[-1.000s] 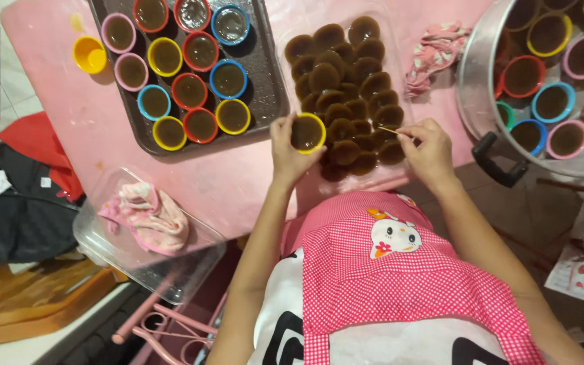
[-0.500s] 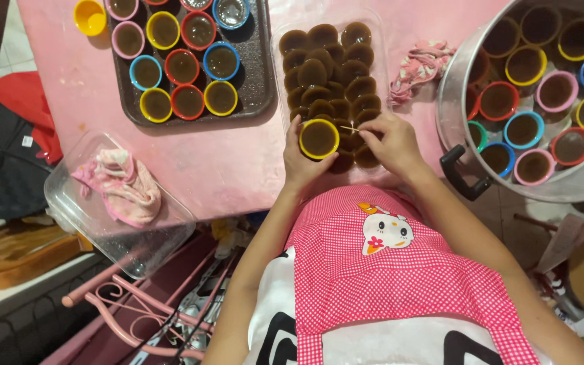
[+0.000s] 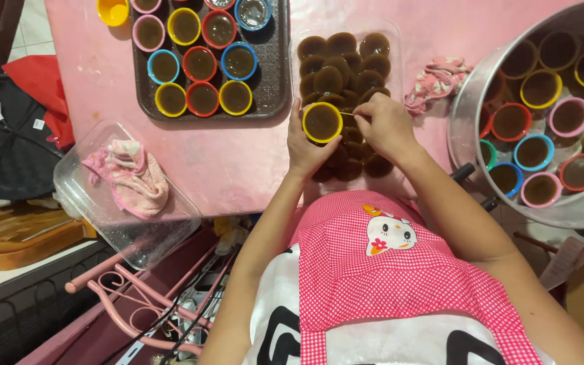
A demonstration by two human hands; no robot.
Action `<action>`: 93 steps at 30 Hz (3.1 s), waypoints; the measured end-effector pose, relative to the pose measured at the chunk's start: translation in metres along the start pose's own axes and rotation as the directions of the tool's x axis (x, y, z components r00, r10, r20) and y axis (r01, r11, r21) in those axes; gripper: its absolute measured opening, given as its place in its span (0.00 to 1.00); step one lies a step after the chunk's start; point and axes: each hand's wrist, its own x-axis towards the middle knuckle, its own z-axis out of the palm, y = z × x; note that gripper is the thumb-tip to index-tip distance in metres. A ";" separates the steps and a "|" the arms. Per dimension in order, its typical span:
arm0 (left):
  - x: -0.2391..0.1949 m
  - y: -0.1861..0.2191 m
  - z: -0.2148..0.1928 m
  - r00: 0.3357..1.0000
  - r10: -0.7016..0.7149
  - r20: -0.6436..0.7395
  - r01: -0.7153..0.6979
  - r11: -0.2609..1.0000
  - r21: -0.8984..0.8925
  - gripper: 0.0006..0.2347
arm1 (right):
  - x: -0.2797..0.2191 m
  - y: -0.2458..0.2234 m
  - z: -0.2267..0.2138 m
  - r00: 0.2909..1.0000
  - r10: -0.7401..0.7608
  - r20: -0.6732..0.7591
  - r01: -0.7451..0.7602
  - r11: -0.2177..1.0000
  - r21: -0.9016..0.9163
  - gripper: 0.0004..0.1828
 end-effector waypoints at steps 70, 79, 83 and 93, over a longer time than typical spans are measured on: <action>0.112 -0.054 0.031 0.959 0.088 0.270 -0.168 0.941 0.293 0.51 | 0.125 0.043 0.067 0.844 0.462 0.274 -0.466 0.377 0.800 0.04; 0.146 -0.058 0.039 0.902 -0.108 0.419 -0.082 0.908 0.411 0.50 | 0.159 0.079 0.086 0.905 0.424 -0.027 -0.383 0.841 0.383 0.02; 0.153 -0.056 0.035 0.866 -0.230 0.444 -0.020 0.871 0.491 0.49 | 0.155 0.070 0.077 0.924 0.367 -0.106 -0.331 0.908 0.257 0.02; 0.143 -0.040 0.013 0.862 -0.368 0.349 0.177 0.863 0.474 0.47 | 0.137 0.048 0.055 0.949 0.302 -0.087 -0.290 0.948 0.128 0.03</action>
